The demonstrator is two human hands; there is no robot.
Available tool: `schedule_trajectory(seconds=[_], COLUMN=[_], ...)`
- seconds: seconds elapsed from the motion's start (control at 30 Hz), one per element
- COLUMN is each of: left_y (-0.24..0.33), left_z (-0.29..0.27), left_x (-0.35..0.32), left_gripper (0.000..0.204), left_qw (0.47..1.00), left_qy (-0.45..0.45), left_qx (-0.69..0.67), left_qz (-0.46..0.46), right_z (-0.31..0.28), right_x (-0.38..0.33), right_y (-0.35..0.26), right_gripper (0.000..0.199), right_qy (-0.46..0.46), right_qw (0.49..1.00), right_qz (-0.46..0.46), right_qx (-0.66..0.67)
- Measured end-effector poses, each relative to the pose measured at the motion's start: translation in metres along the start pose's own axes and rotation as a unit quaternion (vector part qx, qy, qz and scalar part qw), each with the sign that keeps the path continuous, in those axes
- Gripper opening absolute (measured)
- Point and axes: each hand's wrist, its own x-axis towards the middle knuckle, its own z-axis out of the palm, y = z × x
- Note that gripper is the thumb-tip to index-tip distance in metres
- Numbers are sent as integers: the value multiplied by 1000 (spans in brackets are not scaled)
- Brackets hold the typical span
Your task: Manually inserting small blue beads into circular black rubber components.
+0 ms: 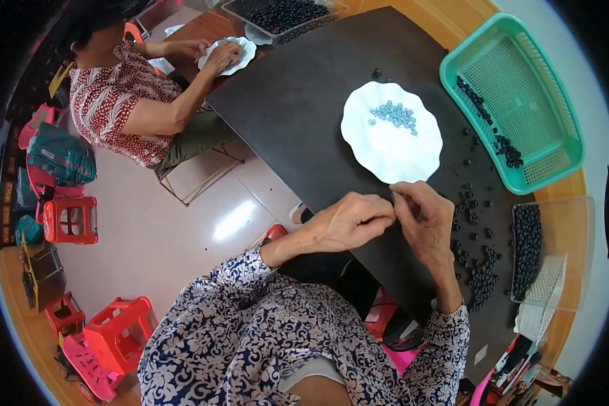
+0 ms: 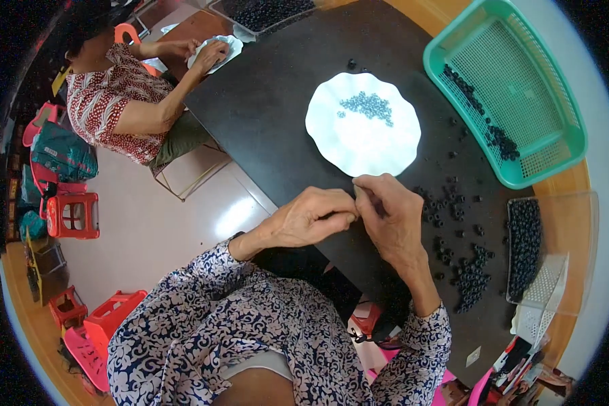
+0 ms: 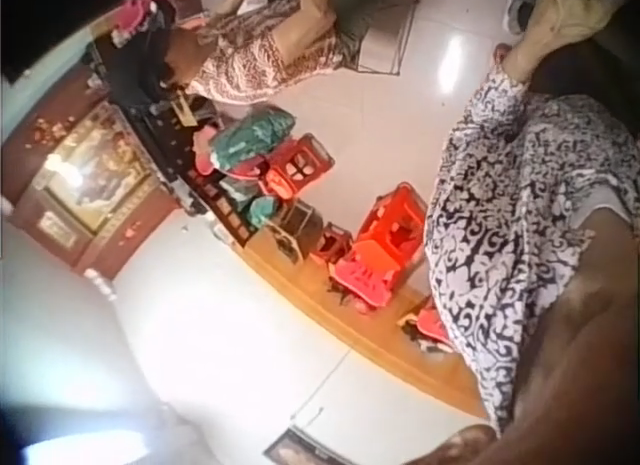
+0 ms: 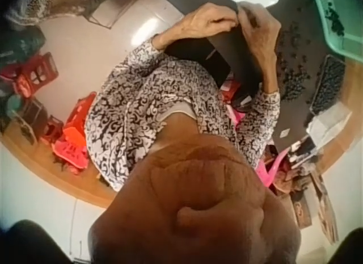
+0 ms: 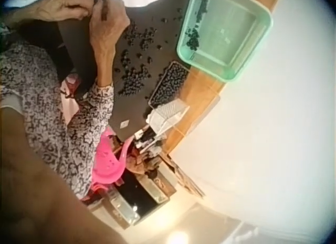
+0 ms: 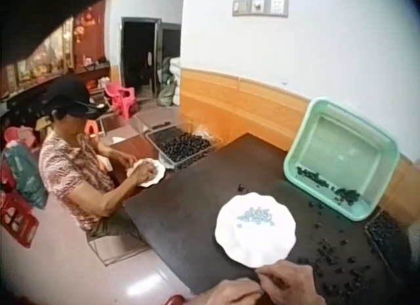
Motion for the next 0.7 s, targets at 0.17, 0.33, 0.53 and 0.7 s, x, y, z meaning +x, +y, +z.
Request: schedule_trajectory(seconds=[0.17,0.33,0.53,0.7], left_y=[9,5,9,2], left_z=[4,5,8,9], left_x=[4,4,3,1], left_gripper=[15,17,18,19], left_qw=[998,997,996,996], left_qy=[11,18,22,27], left_qx=[23,8,26,30], left_qz=[-63,-69,-81,-77], right_z=[-11,-16,-14,-10], right_x=[-37,-67,-87,-87], right_y=[1,7,26,20], right_gripper=[13,12,8,7], right_qy=[38,80,129,135], right_qw=[999,995,988,990], right_qz=[27,51,78,46], right_qx=[-15,-9,28,0])
